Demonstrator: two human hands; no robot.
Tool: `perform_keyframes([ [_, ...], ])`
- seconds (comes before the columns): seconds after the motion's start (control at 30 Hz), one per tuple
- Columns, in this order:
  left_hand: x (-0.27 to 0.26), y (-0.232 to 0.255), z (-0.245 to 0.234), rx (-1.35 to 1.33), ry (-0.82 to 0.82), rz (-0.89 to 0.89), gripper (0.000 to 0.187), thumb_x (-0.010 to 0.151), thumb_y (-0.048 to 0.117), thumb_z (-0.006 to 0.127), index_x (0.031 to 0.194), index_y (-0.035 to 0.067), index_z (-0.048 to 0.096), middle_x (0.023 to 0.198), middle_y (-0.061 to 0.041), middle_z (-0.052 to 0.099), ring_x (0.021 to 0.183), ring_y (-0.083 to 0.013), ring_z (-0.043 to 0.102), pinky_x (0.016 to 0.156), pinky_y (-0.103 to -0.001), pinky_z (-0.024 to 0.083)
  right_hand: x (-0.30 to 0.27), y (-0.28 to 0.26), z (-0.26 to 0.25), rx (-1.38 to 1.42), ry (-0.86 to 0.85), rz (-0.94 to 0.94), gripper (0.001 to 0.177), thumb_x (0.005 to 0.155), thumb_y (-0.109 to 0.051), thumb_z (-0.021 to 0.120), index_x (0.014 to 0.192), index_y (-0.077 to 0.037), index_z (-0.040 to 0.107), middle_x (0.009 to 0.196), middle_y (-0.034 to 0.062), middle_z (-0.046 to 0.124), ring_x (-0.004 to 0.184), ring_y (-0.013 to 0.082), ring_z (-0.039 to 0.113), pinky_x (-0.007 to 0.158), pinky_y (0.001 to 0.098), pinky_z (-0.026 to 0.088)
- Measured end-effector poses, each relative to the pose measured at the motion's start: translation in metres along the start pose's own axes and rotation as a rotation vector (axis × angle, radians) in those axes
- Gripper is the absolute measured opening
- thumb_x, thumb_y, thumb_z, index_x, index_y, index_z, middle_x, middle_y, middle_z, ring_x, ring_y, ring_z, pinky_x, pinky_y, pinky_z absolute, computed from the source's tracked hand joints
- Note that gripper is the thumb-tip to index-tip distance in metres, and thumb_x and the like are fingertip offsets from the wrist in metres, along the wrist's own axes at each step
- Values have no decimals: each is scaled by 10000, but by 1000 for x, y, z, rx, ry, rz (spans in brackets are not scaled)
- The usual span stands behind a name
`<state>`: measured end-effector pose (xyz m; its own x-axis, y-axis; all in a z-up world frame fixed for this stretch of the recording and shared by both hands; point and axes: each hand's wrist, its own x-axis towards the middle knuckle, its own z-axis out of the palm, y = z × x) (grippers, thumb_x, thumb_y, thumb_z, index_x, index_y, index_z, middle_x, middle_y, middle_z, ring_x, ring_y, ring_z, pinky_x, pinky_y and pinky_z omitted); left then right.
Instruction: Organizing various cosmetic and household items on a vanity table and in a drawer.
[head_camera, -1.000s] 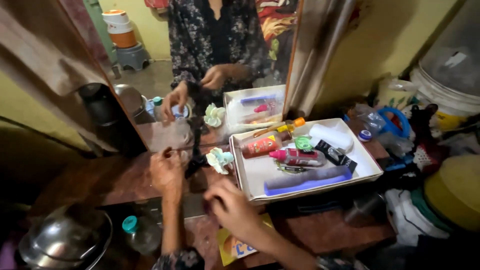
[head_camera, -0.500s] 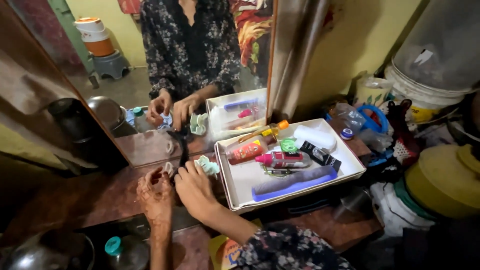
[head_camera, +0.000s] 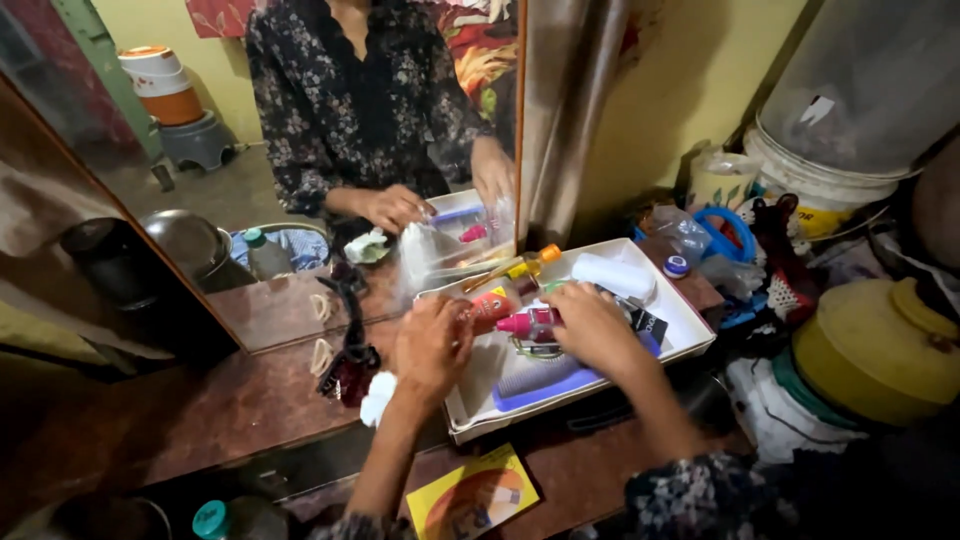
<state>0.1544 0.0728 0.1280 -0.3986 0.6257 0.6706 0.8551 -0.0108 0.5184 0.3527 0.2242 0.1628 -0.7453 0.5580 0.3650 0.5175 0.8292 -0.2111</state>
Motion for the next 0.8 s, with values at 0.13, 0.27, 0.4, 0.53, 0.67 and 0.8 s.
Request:
perform_keyframes([
  [0.13,-1,-18,24,48,-48,158,241,894,192,678,1111,88,678,1109,-150,666,1040,-354,610,910,-487,475,-6,18,12,-29,-181,-27,486,763,-161,727,1239,-96,651,1173,123,668,1145,338,601,974,470,452],
  [0.27,2,-26,38,115,-66,110,234,943,222,669,1154,121,668,1164,-111,648,1096,-336,600,951,-479,472,-7,27,22,-12,-118,-106,546,746,-174,764,1263,-70,625,1183,135,668,1162,330,602,965,470,447],
  [0.4,14,-52,75,315,-255,52,398,829,267,721,1191,116,651,1226,-116,620,1123,-324,586,942,-477,461,-4,20,21,-10,-126,-137,563,746,-213,792,1263,-72,621,1167,129,675,1165,316,609,964,461,453],
  [0.53,22,-50,80,448,-413,-49,635,722,319,798,1279,102,585,1247,-142,585,1153,-327,566,956,-491,441,-5,11,8,-17,-122,-113,556,726,-235,812,1235,-98,636,1153,108,687,1132,302,639,941,442,485],
  [0.67,18,-62,85,440,-448,-109,684,699,304,842,1291,110,558,1271,-162,576,1133,-346,594,930,-489,486,-10,-2,-14,55,-76,3,568,710,-234,821,1237,-112,647,1146,103,694,1057,322,667,871,445,523],
  [0.8,2,-62,66,254,-344,-163,656,698,243,865,1271,121,571,1269,-158,598,1107,-356,629,891,-476,527,-12,0,-10,174,45,78,569,716,-236,837,1236,-97,657,1098,114,709,990,310,697,817,431,549],
])
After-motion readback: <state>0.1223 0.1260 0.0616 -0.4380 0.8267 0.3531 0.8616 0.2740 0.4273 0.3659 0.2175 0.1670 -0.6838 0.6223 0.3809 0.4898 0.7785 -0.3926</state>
